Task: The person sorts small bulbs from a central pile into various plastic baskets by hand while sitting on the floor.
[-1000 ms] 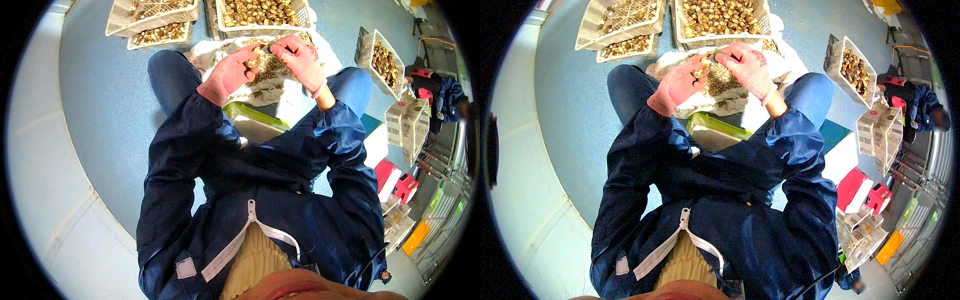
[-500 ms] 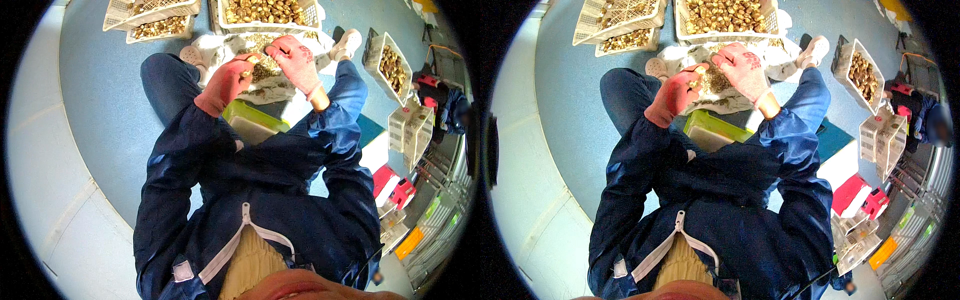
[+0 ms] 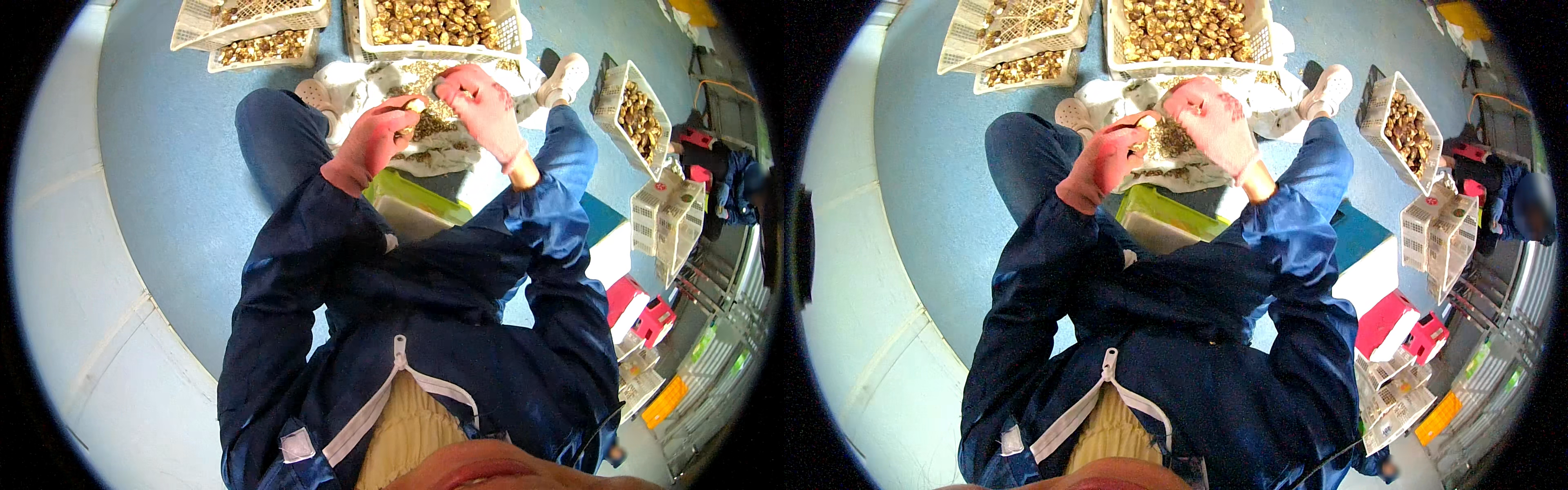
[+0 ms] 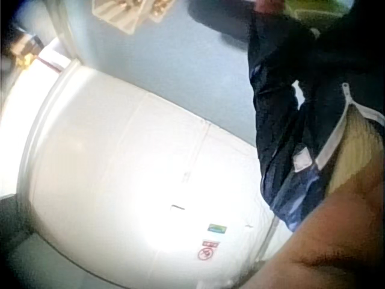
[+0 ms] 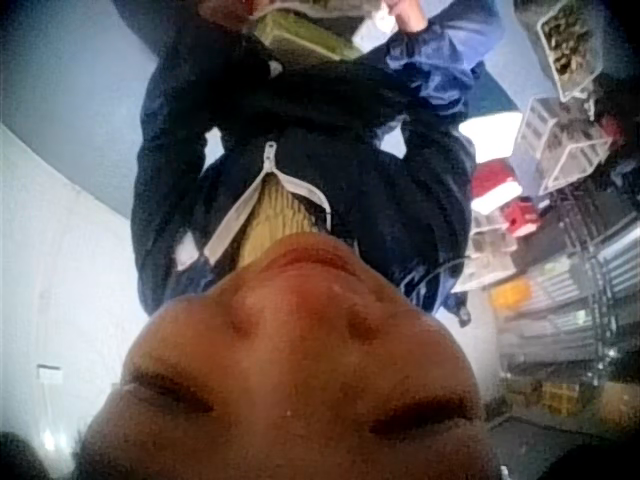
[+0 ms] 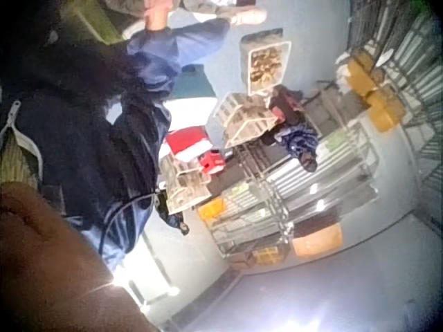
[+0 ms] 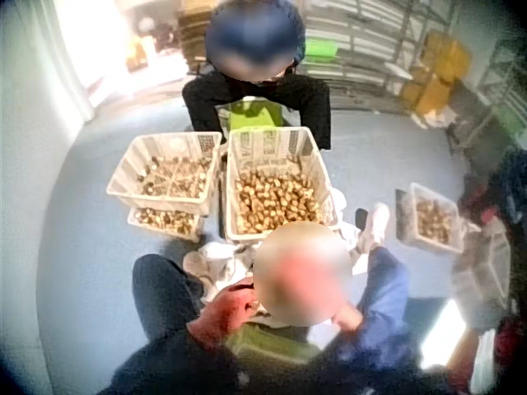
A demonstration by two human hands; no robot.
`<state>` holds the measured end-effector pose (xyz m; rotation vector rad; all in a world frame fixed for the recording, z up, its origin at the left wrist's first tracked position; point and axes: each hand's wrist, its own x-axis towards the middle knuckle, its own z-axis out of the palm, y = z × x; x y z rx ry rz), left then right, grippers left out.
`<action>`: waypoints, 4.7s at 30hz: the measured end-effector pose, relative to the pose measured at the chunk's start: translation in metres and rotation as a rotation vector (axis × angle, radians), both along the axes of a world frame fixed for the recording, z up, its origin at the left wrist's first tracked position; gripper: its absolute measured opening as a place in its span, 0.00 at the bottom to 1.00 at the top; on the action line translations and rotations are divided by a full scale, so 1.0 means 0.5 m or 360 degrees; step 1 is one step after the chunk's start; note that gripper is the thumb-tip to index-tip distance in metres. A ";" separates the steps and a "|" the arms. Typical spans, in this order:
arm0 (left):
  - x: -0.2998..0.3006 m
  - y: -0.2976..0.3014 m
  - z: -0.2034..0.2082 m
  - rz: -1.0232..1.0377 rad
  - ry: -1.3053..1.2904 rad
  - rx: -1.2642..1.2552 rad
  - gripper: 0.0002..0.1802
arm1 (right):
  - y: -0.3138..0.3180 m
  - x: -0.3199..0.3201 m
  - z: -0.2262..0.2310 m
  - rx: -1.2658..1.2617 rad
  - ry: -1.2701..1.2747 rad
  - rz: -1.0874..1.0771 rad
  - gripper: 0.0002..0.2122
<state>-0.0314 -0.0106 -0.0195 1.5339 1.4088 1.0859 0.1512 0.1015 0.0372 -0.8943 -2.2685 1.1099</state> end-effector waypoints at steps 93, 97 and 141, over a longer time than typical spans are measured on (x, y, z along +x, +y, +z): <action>0.021 0.003 0.040 0.0280 -0.0566 -0.0680 0.17 | -0.014 -0.005 -0.032 0.0201 0.0222 0.0351 0.07; 0.023 0.005 0.039 0.0286 -0.0406 -0.0613 0.17 | -0.008 0.003 -0.042 0.0275 0.0149 0.0092 0.07; 0.036 0.006 0.015 0.0394 -0.0837 -0.0315 0.22 | -0.039 0.016 -0.042 -0.0189 0.0273 -0.0243 0.06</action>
